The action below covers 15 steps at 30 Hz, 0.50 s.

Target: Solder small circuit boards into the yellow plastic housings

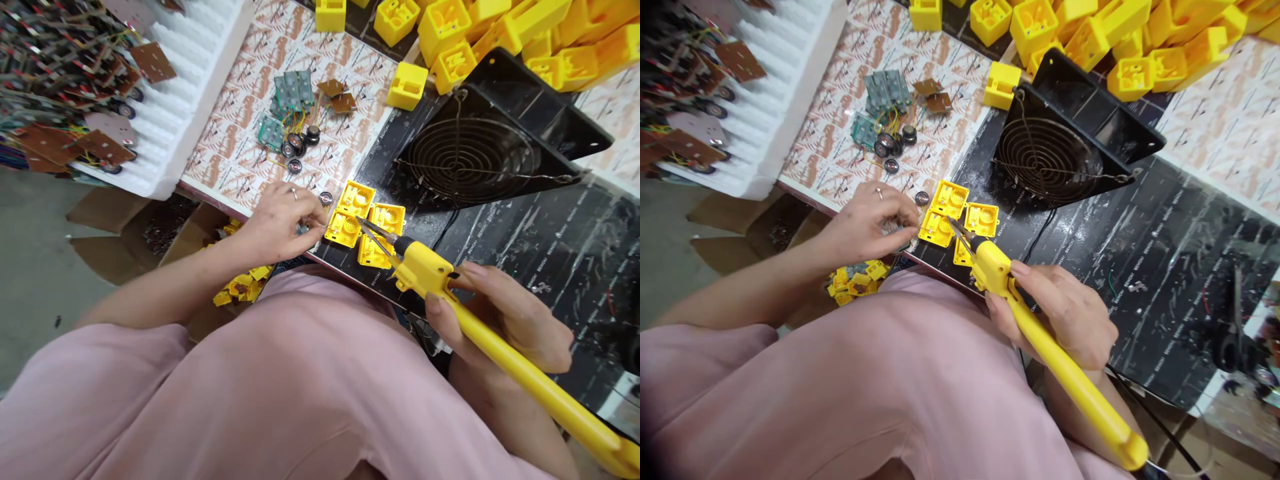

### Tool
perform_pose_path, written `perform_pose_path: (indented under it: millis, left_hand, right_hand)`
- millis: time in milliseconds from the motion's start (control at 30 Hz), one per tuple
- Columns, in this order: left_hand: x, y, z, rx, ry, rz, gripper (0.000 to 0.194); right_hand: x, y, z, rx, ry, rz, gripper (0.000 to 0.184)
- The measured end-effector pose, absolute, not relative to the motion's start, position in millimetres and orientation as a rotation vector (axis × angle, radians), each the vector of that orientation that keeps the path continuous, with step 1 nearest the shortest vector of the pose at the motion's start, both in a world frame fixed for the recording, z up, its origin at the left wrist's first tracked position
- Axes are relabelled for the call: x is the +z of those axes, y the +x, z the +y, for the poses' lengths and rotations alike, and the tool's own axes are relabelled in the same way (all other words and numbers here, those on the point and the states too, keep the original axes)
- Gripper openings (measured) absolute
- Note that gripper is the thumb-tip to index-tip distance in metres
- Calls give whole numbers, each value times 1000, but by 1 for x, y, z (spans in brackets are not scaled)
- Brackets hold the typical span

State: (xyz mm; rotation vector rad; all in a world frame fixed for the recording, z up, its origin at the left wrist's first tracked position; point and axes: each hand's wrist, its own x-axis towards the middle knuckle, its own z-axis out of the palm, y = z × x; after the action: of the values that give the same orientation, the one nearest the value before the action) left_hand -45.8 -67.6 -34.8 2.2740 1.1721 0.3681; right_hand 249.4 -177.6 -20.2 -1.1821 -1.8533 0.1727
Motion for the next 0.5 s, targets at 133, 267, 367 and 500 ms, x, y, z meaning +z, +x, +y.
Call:
perform_pose_path:
  millis: [133, 267, 367, 500]
  left_hand:
    - [-47, -43, -81, 658, 2074, 1325, 17]
    - [-46, -34, -79, 643, 2042, 1346, 18]
    - [-43, -27, -78, 589, 2182, 1377, 22]
    - [-40, -21, -79, 531, 2347, 1406, 23]
  right_hand:
    - [-20, 246, -176, 156, -1141, -1823, 70]
    - [-21, 244, -175, 195, -1149, -1788, 72]
    - [-24, 244, -175, 210, -1144, -1770, 71]
    - [-17, 241, -174, 282, -1099, -1815, 44]
